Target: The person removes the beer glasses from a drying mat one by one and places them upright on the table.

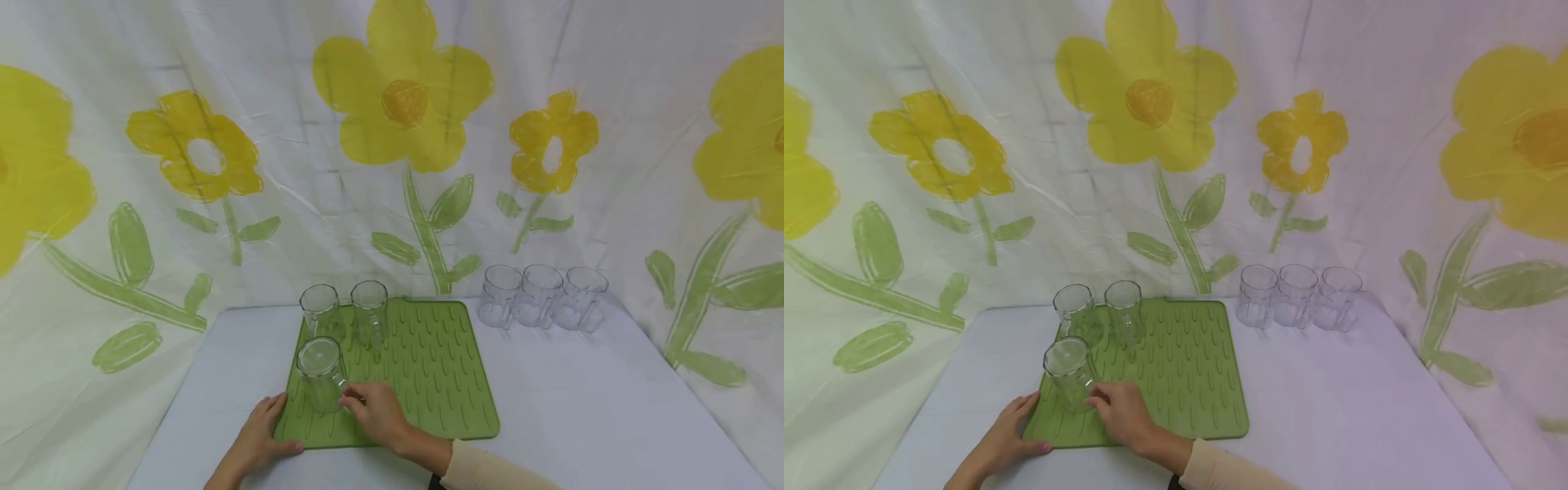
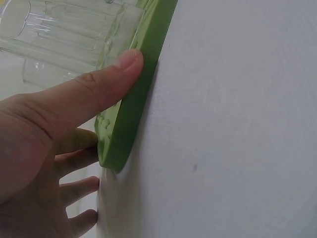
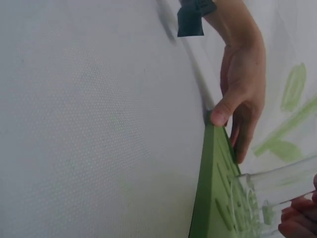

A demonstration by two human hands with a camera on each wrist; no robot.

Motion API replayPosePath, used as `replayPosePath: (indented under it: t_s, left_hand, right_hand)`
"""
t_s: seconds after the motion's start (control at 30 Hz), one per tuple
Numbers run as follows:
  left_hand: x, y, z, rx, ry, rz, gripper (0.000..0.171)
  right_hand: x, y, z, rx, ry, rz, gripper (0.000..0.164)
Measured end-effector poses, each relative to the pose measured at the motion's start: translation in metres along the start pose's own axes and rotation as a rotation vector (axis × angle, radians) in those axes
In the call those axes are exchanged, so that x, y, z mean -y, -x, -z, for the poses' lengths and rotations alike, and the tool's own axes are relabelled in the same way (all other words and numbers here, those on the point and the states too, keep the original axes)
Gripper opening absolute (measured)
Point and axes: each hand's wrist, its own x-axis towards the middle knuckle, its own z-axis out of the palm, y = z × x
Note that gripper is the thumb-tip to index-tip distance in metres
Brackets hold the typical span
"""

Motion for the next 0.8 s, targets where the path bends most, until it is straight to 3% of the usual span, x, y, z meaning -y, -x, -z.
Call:
replayPosePath:
  t_s: [0.43,0.8]
  left_hand:
    - [-0.001,-0.0011,0.0009,0.038,0.014,0.052,0.112]
    - [-0.0027,0.0,0.0034,0.048,0.03,0.058,0.111]
  right_hand:
    - [-0.0004,-0.001,-0.0004,-0.098,0.1,0.069,0.007]
    - [-0.0044,-0.0015,0.0062,-0.125,0.088,0.111,0.004]
